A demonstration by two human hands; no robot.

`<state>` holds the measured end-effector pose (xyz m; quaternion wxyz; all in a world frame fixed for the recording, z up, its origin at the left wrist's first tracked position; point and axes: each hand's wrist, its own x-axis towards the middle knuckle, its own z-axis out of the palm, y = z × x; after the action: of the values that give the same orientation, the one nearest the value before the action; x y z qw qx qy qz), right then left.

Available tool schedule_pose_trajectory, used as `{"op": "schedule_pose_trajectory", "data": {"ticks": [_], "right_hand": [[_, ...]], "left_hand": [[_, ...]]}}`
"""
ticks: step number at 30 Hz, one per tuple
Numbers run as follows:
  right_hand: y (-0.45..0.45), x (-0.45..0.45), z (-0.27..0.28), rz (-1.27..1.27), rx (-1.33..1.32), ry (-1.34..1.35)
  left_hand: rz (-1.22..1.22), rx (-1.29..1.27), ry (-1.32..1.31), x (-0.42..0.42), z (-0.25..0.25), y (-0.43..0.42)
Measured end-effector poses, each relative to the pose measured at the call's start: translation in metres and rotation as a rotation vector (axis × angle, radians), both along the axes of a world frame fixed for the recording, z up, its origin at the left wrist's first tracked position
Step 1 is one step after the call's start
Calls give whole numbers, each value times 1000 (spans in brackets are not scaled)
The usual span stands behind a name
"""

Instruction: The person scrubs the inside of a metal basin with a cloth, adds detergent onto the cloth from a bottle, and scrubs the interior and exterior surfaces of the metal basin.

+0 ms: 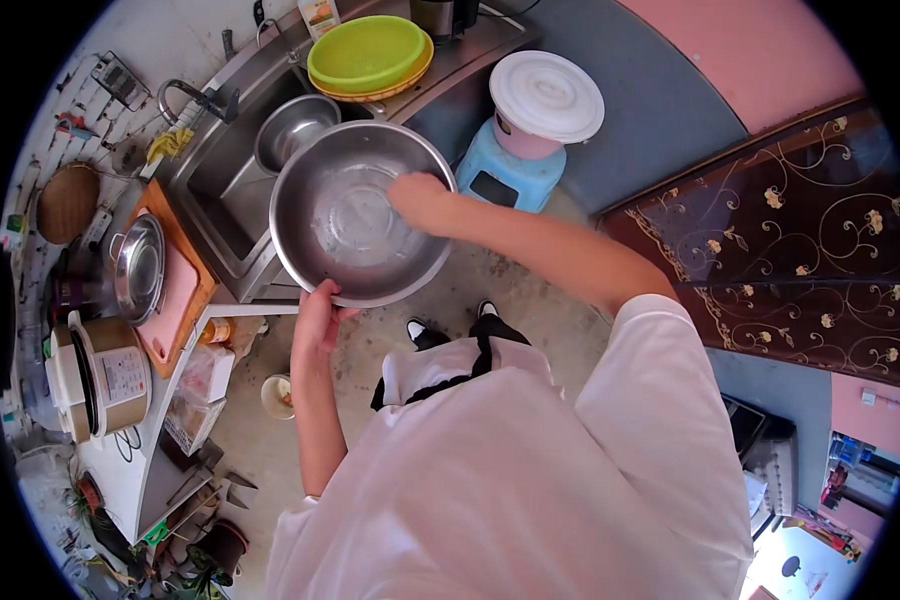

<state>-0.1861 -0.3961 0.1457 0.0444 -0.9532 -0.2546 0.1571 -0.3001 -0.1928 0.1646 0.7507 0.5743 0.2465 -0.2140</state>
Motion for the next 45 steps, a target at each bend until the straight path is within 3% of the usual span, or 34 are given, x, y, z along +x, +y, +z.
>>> {"op": "schedule_pose_trajectory", "data": {"ticks": [1, 3, 5, 6, 8, 9, 11, 13, 14, 16, 17, 19, 21, 23, 26, 28, 33, 35, 39, 41, 43, 45], "right_hand": [[5, -24, -4, 9, -15, 178], [15, -56, -4, 312, 400, 239], [29, -46, 14, 327, 723, 114], [23, -32, 17, 295, 752, 12], [-7, -8, 22, 135, 492, -380], [-22, -11, 21, 143, 498, -383], [-58, -17, 14, -36, 53, -169], [-78, -52, 9, 160, 205, 135], [-85, -63, 11, 159, 206, 130], [-94, -78, 30, 250, 498, 237], [-104, -82, 43, 252, 503, 238], [-130, -92, 78, 82, 858, -19], [-163, -100, 109, -239, 1093, 108], [-195, -94, 112, -306, 1542, 136], [-254, -81, 101, -525, 1613, 131], [-273, -80, 92, -722, 1876, 439], [-250, -105, 79, -764, 1793, 701], [-240, -105, 65, -469, 1569, 466], [-220, -103, 74, -502, 1702, 485], [-206, -99, 74, -527, 1695, 489], [-193, -92, 72, -600, 1682, 509], [-178, -86, 60, -595, 1662, 507]], "left_hand": [[4, 4, -8, 0, -1, -3], [-58, 4, -12, -1, -8, -18], [-64, -2, -30, -13, -2, -45], [-50, -14, -5, -15, -1, -51], [-29, -24, 28, -22, 4, -59], [-16, -23, 27, -23, 9, -59], [3, 51, -22, -26, 10, -66], [34, 124, -87, -28, 23, -84], [-30, 111, -67, -28, 20, -91], [-27, 94, -85, -31, 11, -107], [-23, 79, -96, -34, 9, -114], [38, 79, -103, -39, 14, -128], [108, 79, -115, -44, 22, -140], [114, 2, -126, -46, 27, -147], [82, -16, -113, -53, 29, -147], [87, -64, -119, -61, 39, -149], [123, 4, -170, -68, 46, -151], [153, 46, -207, -64, 44, -150], [257, 185, -202, -55, 39, -140], [278, 748, -528, -53, 48, -149], [421, 843, -644, -59, 44, -159], [265, 1418, -1066, -69, 53, -167]]}}
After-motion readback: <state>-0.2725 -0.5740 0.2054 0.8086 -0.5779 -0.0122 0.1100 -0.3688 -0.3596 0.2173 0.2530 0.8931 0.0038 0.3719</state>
